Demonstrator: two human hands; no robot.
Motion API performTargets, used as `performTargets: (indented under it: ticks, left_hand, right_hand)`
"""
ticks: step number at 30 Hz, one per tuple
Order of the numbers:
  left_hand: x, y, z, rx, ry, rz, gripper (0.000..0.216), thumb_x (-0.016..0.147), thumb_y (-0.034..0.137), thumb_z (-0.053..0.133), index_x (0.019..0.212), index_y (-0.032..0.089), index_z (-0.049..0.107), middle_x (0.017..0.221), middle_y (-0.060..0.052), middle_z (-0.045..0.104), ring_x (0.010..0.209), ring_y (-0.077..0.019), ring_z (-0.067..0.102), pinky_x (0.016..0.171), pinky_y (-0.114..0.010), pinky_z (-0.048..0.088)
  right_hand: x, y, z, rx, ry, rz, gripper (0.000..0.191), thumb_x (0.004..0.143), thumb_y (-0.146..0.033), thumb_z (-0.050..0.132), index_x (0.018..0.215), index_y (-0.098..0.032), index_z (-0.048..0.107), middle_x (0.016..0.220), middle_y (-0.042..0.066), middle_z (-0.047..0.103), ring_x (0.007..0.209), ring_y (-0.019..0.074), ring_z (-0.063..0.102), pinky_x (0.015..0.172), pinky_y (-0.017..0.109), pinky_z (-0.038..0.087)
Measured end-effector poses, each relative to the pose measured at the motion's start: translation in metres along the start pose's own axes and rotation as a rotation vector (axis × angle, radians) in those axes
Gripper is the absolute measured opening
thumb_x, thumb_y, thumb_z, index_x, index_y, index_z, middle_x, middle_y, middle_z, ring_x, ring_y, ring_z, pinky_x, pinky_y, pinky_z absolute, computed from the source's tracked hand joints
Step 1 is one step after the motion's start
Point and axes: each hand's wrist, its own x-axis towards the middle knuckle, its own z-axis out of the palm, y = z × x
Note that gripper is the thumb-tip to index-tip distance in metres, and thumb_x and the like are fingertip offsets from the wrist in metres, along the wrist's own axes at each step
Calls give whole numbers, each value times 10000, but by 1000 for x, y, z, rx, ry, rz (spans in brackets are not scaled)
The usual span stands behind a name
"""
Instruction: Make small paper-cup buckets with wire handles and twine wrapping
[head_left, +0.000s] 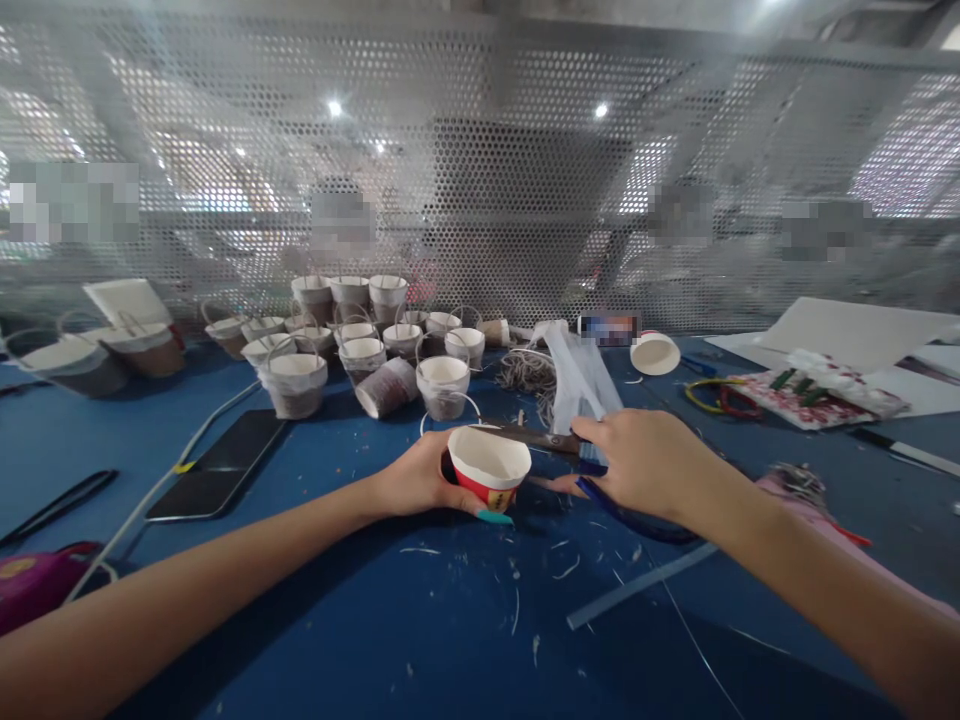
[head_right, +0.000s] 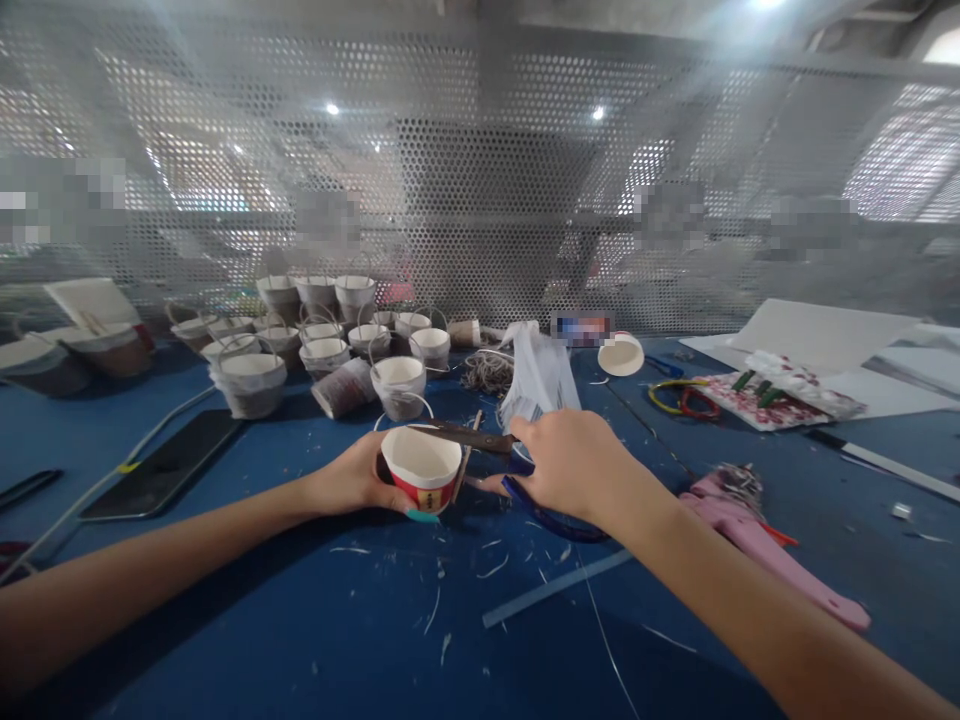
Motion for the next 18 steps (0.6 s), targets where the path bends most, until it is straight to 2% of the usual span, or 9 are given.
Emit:
performTargets:
  ticks: [4,11,18]
  left_hand:
    - [1,-1,0,-75,-38,-17,676,580,240,848,1181,125,562,1137,-140,665,1060,-279,614,943,-430,463]
    - [2,-1,-1,-103,-52,-25,729,582,271,852,1217,120,528,1156,-153,653,1065,-279,612,960,-442,451]
    - [0,5,0,-126,-112,-44,655,629,280,824,1191,131,521,1135,-143,654,1052,-265,615,949,-428,460]
  right_hand:
    - [2,-2,2,4,16,-15,535,840,-636,395,936,-168,633,701,127,657,625,262,623,482,291,241]
    - [5,0,2,46,-36,-37,497,858,-604,395,908,-170,633,699,120,669,599,236,615,472,284,203]
    - [7,3,6,44,-29,-28,486,856,-594,405,884,-163,629,669,111,656,574,222,595,461,278,196]
